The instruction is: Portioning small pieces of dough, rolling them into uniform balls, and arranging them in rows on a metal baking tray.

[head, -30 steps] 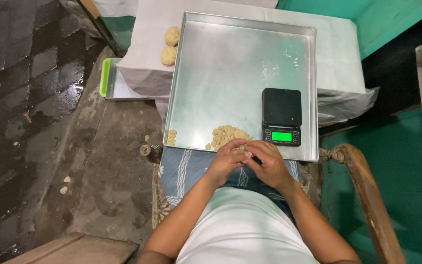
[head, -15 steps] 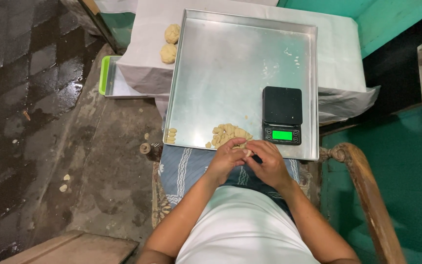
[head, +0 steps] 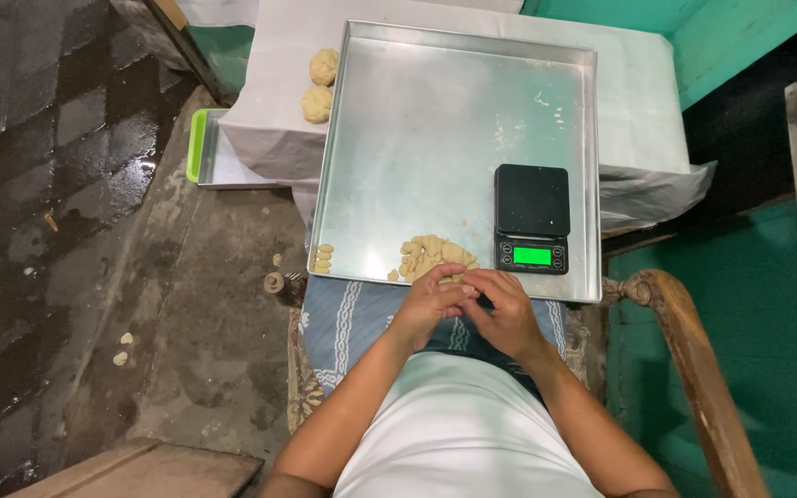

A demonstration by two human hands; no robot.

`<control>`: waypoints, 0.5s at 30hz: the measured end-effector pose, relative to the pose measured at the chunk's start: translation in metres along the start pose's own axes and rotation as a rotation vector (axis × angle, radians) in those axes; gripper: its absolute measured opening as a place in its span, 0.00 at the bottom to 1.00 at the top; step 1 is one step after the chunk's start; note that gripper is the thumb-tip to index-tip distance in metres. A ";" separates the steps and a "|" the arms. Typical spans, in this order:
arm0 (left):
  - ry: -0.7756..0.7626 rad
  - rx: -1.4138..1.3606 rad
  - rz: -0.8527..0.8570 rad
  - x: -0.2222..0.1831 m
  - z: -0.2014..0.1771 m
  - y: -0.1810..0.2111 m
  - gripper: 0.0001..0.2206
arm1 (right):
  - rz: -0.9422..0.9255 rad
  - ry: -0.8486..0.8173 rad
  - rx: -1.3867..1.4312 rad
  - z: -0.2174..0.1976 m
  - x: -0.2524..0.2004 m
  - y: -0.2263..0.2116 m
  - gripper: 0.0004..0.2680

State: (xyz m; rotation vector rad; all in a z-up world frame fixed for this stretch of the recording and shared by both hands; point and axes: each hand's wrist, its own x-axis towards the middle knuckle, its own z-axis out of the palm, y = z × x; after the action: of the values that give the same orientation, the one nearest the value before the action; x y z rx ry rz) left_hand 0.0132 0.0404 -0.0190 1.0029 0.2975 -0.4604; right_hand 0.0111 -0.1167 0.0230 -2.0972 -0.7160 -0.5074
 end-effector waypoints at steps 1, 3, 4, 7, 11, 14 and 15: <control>-0.003 0.012 0.006 0.001 -0.001 -0.002 0.28 | 0.004 0.003 0.004 0.000 -0.001 0.001 0.10; -0.007 0.025 0.013 0.004 -0.002 -0.004 0.28 | 0.006 0.008 0.007 0.000 -0.001 0.000 0.10; 0.002 0.042 0.027 0.005 -0.003 -0.005 0.28 | 0.017 0.017 0.011 0.001 0.000 -0.003 0.09; 0.003 0.063 0.039 -0.002 0.002 0.001 0.26 | 0.035 0.027 0.008 0.000 0.000 -0.003 0.08; 0.011 0.096 0.079 0.013 -0.008 -0.018 0.25 | 0.063 0.026 0.031 0.001 0.002 -0.010 0.07; 0.012 0.086 0.079 0.012 -0.006 -0.017 0.23 | 0.085 0.032 0.025 0.003 0.000 -0.005 0.08; 0.013 0.085 0.077 0.014 -0.008 -0.019 0.23 | 0.087 0.030 0.026 0.003 -0.001 -0.005 0.08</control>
State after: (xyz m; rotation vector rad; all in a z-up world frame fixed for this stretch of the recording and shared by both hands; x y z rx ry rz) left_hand 0.0151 0.0353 -0.0436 1.0967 0.2519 -0.3994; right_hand 0.0078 -0.1120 0.0233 -2.0823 -0.6080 -0.4785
